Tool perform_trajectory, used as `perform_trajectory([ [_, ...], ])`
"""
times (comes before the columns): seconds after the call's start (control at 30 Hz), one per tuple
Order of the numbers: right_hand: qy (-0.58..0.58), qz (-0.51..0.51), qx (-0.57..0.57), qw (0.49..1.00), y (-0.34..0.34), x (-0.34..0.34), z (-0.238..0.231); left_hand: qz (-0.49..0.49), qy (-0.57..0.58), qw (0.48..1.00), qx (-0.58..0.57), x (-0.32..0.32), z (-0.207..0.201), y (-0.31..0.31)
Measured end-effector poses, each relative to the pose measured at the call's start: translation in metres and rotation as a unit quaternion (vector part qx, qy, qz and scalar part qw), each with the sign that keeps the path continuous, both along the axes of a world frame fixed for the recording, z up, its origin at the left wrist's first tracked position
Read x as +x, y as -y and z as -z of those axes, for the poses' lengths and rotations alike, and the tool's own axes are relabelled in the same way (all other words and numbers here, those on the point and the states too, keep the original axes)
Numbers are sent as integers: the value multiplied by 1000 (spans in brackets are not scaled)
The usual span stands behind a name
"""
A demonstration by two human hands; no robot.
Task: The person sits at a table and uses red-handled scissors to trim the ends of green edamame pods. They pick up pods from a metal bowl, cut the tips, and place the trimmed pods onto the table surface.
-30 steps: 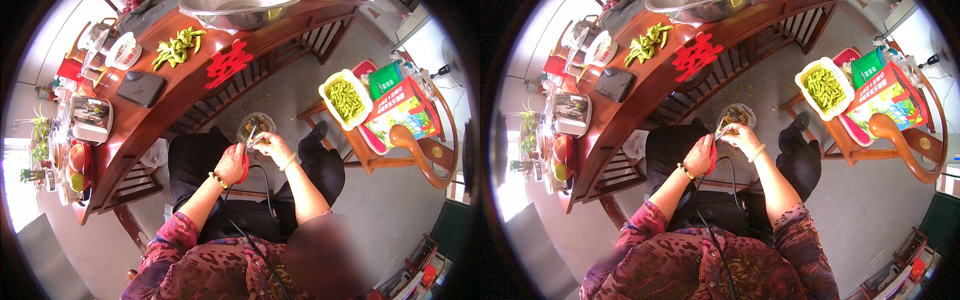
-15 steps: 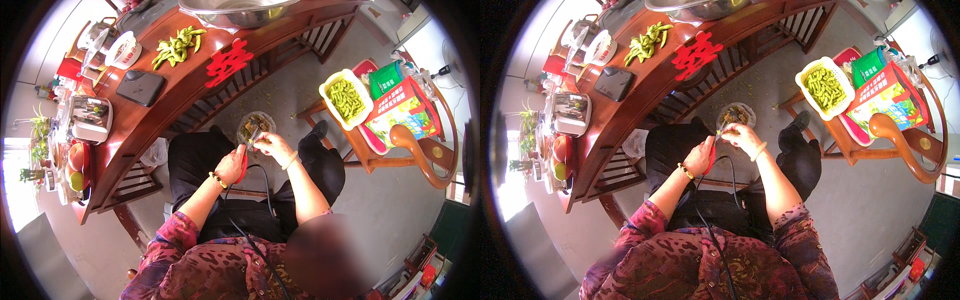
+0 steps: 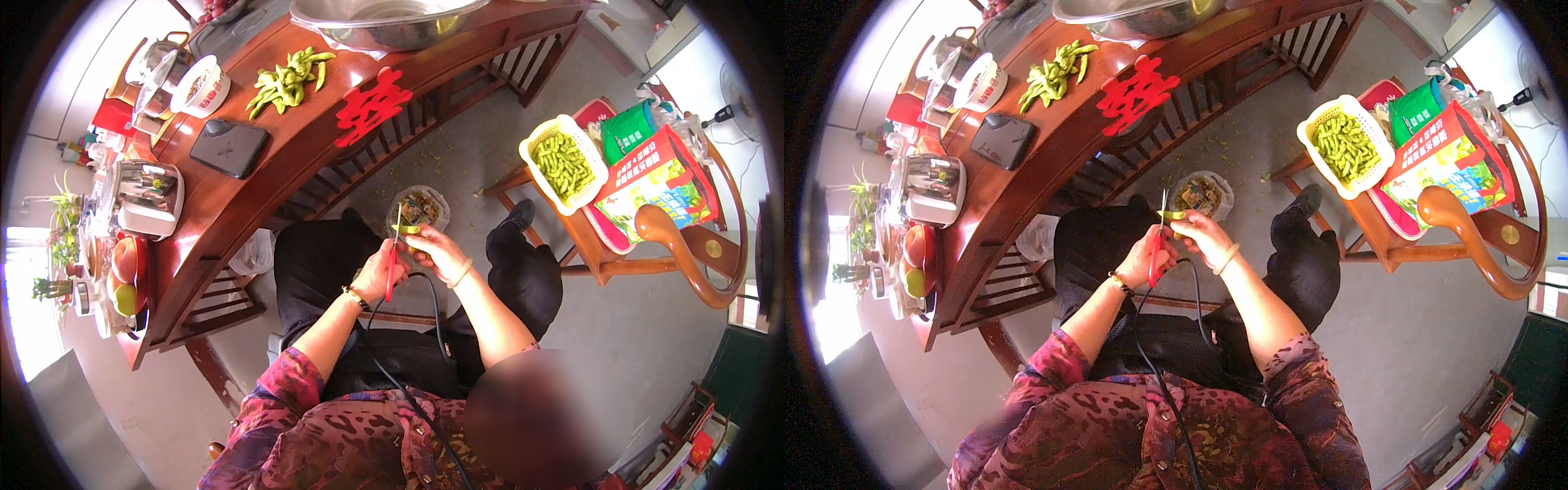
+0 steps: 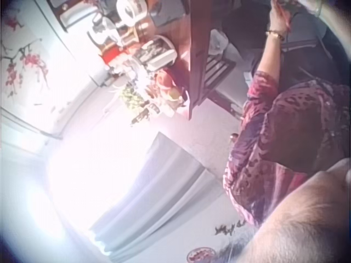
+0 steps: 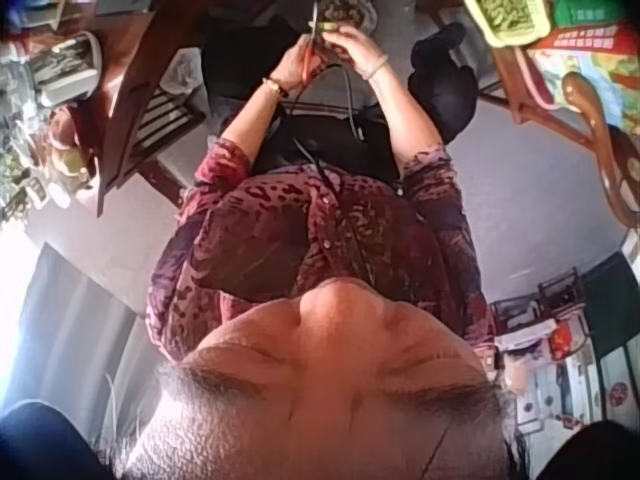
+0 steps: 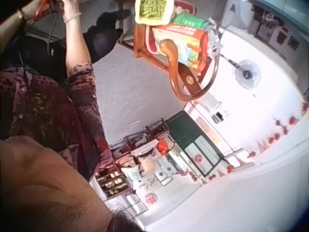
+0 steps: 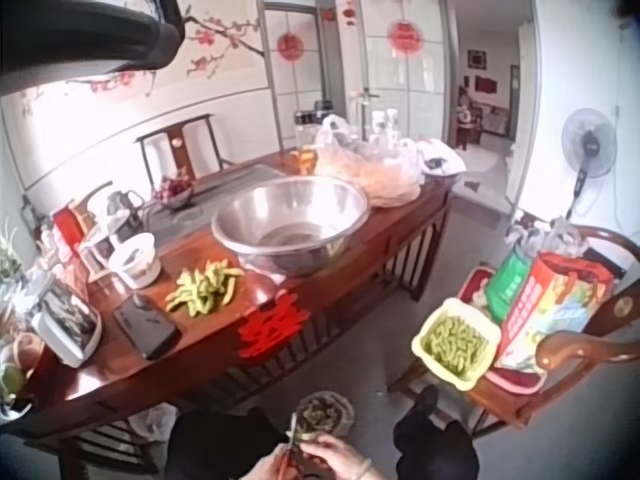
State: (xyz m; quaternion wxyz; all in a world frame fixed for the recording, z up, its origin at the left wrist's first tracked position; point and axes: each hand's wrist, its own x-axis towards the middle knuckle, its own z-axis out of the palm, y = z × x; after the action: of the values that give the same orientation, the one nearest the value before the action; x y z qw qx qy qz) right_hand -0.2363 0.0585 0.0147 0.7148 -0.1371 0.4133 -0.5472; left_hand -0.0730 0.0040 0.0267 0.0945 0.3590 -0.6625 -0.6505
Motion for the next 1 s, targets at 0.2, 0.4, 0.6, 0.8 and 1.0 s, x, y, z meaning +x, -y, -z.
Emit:
perform_trajectory([
  [0.2, 19, 71, 2, 997, 3, 6, 16, 8, 19, 999, 37, -8, -2, -9],
  [0.4, -28, 110, 3, 994, 3, 2, 19, 11, 79, 997, 0, -14, -12, -17],
  [0.6, -83, 39, 12, 996, 3, -5, 7, 8, 113, 954, -276, 0, 9, -7],
  [0.8, -217, -18, -12, 976, 0, -3, 7, 61, 192, 923, -327, -2, -6, -1],
  [1.0, -244, -31, -3, 969, 1, -5, 3, 83, 219, 912, -336, -3, -12, -5],
])
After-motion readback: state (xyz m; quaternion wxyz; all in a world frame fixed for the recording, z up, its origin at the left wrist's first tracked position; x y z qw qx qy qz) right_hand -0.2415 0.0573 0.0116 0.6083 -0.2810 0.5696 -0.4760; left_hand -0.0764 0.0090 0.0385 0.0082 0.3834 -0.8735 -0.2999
